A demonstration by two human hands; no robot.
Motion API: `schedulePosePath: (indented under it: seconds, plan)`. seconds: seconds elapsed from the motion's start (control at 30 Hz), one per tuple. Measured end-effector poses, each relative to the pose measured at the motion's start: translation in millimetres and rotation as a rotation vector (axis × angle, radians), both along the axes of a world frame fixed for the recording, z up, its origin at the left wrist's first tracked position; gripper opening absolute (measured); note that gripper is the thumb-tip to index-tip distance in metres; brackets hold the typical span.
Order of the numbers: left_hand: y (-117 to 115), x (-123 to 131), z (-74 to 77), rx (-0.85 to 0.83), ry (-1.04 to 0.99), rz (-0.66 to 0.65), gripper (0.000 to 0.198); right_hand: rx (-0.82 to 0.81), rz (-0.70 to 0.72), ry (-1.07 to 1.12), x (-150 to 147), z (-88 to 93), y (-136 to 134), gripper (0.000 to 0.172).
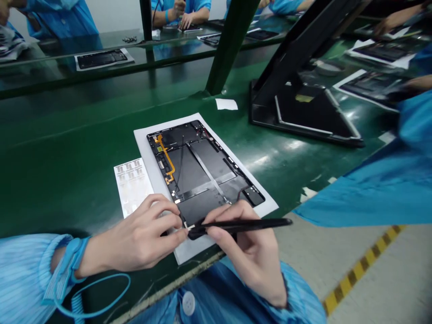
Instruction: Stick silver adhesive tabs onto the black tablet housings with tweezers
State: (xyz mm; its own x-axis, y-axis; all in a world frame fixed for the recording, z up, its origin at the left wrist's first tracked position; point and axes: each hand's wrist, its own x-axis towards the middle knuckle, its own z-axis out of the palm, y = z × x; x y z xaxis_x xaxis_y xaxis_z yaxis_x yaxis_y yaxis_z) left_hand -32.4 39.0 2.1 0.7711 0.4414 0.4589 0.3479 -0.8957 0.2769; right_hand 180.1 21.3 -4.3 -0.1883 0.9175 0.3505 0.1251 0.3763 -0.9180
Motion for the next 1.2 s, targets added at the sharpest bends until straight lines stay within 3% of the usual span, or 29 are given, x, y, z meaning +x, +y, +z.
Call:
schedulePosePath:
  seconds: [0.33,0.87,1.2]
  plan:
    - [-2,0,-3.9,0.033,0.001,0.022,0.019,0.001,0.148,-0.058,10,0.3,12,0.007]
    - [-2,0,-0.4,0.022,0.003,0.050,0.019,0.026,0.226,-0.164,2,-1.2,11,0.010]
    - [0,4,-5.7,0.032,0.031,0.059,0.024,-0.014,-0.026,0.170,1,-6.0,9,0.009]
